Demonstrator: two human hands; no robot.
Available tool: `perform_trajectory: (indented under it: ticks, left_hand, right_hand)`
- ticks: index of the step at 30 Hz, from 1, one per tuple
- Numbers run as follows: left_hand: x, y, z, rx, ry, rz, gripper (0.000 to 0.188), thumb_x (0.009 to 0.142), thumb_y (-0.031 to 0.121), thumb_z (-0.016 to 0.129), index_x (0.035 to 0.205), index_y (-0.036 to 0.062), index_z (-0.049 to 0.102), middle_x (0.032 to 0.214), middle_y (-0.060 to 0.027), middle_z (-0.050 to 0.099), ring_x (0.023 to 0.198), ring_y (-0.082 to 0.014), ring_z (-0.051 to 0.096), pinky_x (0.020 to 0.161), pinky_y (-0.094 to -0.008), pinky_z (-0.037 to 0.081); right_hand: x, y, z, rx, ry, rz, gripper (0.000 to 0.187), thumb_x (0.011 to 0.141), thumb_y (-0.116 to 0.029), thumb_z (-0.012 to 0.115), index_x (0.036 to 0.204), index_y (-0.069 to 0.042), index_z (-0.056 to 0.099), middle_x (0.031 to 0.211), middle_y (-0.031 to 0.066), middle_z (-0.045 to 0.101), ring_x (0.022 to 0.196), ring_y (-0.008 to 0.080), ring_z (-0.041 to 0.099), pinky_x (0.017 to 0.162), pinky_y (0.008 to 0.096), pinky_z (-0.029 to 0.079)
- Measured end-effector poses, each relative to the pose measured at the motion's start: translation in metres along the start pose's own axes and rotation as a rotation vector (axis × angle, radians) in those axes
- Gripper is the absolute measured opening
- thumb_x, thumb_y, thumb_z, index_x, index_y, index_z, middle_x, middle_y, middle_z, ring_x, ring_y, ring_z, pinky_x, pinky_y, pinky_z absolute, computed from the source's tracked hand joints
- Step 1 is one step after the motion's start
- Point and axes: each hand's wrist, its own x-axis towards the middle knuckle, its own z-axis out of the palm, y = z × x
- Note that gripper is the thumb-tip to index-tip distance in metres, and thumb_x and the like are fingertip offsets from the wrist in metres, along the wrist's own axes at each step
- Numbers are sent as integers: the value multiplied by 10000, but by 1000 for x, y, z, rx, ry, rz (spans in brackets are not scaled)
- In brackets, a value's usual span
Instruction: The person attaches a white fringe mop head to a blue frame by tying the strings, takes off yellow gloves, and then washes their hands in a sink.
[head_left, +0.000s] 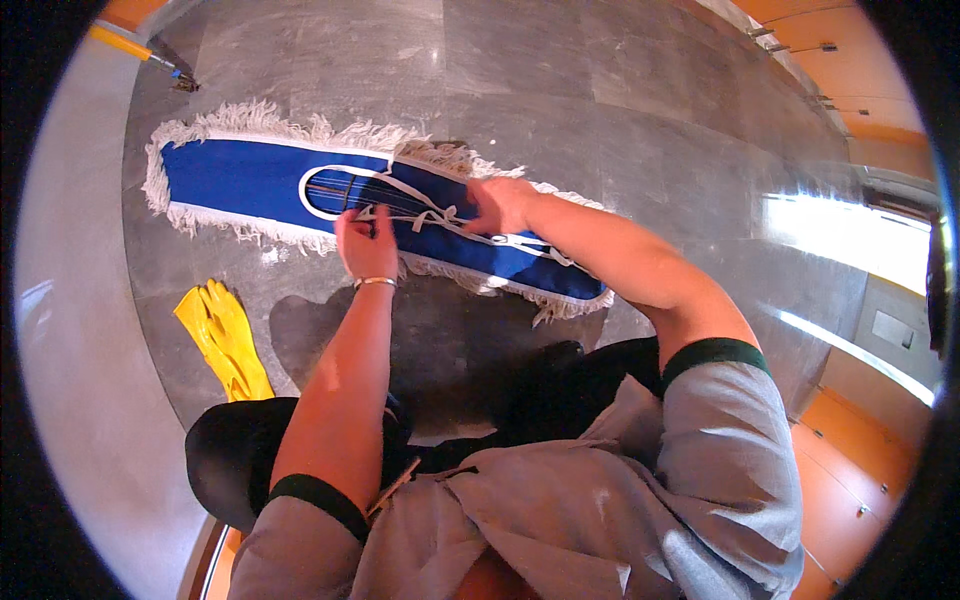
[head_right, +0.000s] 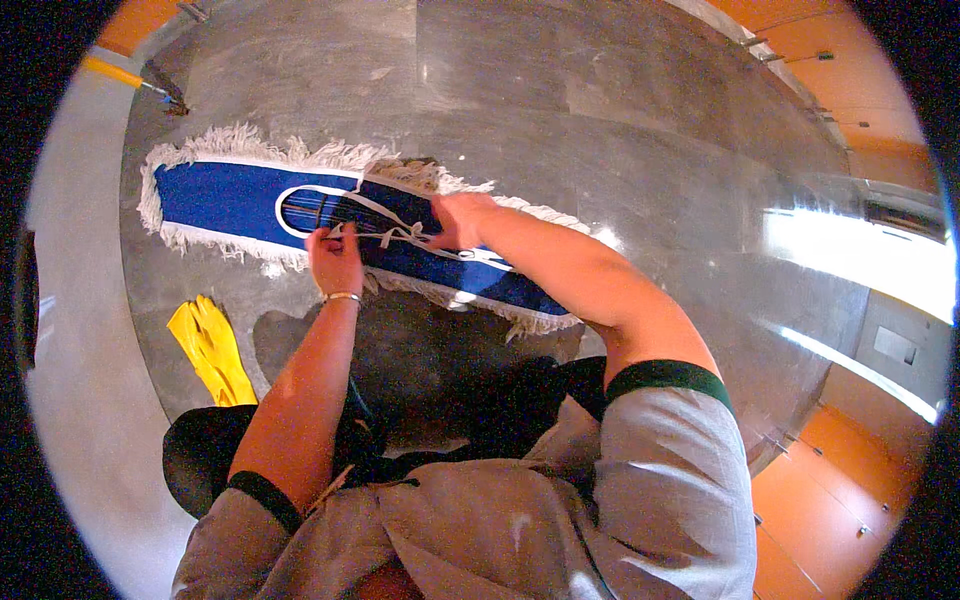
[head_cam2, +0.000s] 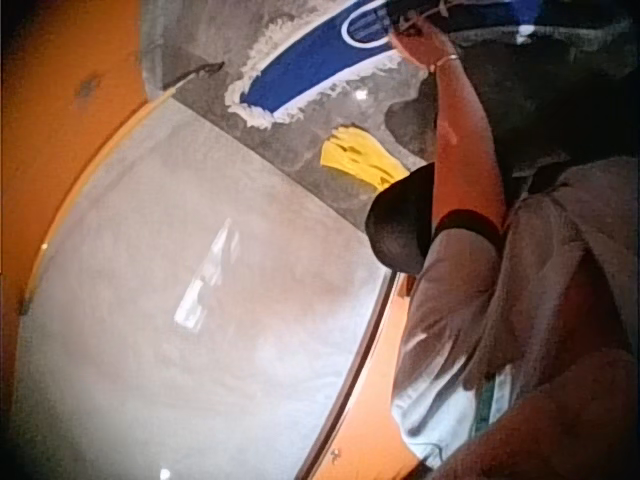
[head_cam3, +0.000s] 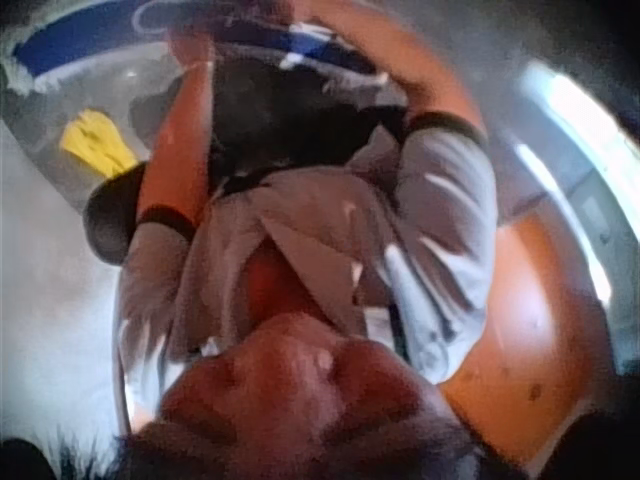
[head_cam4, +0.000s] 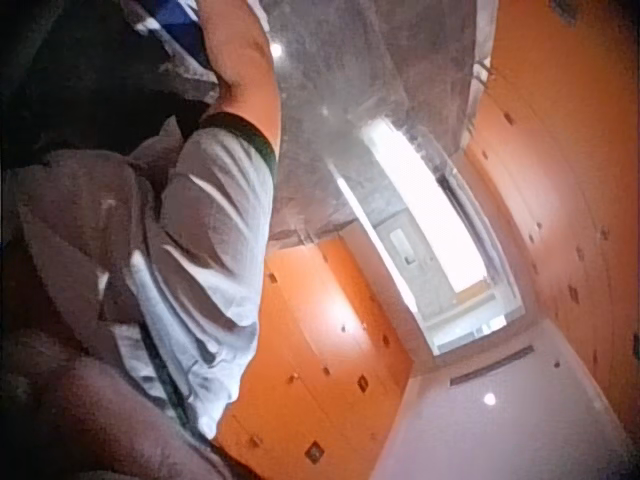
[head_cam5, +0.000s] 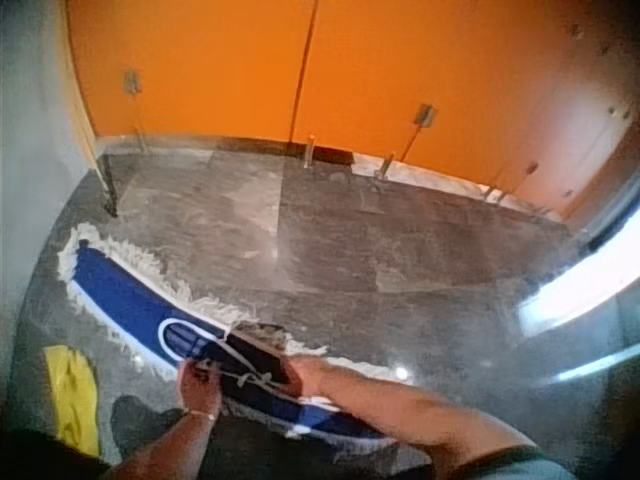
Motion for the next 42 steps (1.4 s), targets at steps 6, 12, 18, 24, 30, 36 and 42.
perform_trajectory:
  ticks: [6,12,18,24,30,36,42]
  left_hand:
    - [48,2,-10,363,436,-330,692,699,433,797,1138,11,466,1054,-265,558,986,-438,553,856,-491,457]
    - [91,-54,-23,235,100,-562,568,694,250,735,1118,-71,534,1072,-271,630,1021,-401,615,899,-429,482]
    - [25,-14,-24,293,79,-336,500,691,260,705,1048,-56,554,1021,-275,642,972,-431,621,872,-457,478]
    - [-29,26,-4,706,-648,-253,471,819,405,626,961,-44,635,1042,-288,642,1024,-415,615,903,-450,488]
    - [-16,68,16,848,-789,289,553,836,527,591,884,-18,673,917,-219,686,863,-322,682,773,-422,546]
    - [-52,44,49,869,-773,403,482,769,466,683,918,7,685,997,-197,676,905,-357,657,805,-427,535]
    - [-41,31,50,520,-841,269,328,765,309,666,904,13,675,940,-200,681,848,-360,656,732,-411,530]
  right_hand:
    - [-5,3,29,-196,-30,22,290,802,-228,566,1029,-52,604,895,221,669,860,390,655,713,488,529]
    - [-13,1,3,-147,-103,-109,307,737,-188,595,1004,-38,613,924,208,667,900,379,645,759,474,519]
    - [-37,20,-12,-231,-291,-155,204,668,-159,624,809,-18,670,859,192,681,791,344,664,683,447,529]
    - [-73,92,23,85,-808,346,198,690,-117,720,822,21,665,765,152,670,644,222,667,540,359,559]
    - [-56,50,-5,-95,-57,34,354,806,-179,575,1153,-117,610,1068,218,647,974,398,624,852,455,513]
    - [-20,27,13,-120,43,-49,301,828,-169,546,1118,-103,592,1108,188,612,987,368,623,820,469,519]
    - [-34,33,19,-133,59,-50,259,874,-240,529,1026,-61,639,1084,178,580,929,339,635,795,461,518]
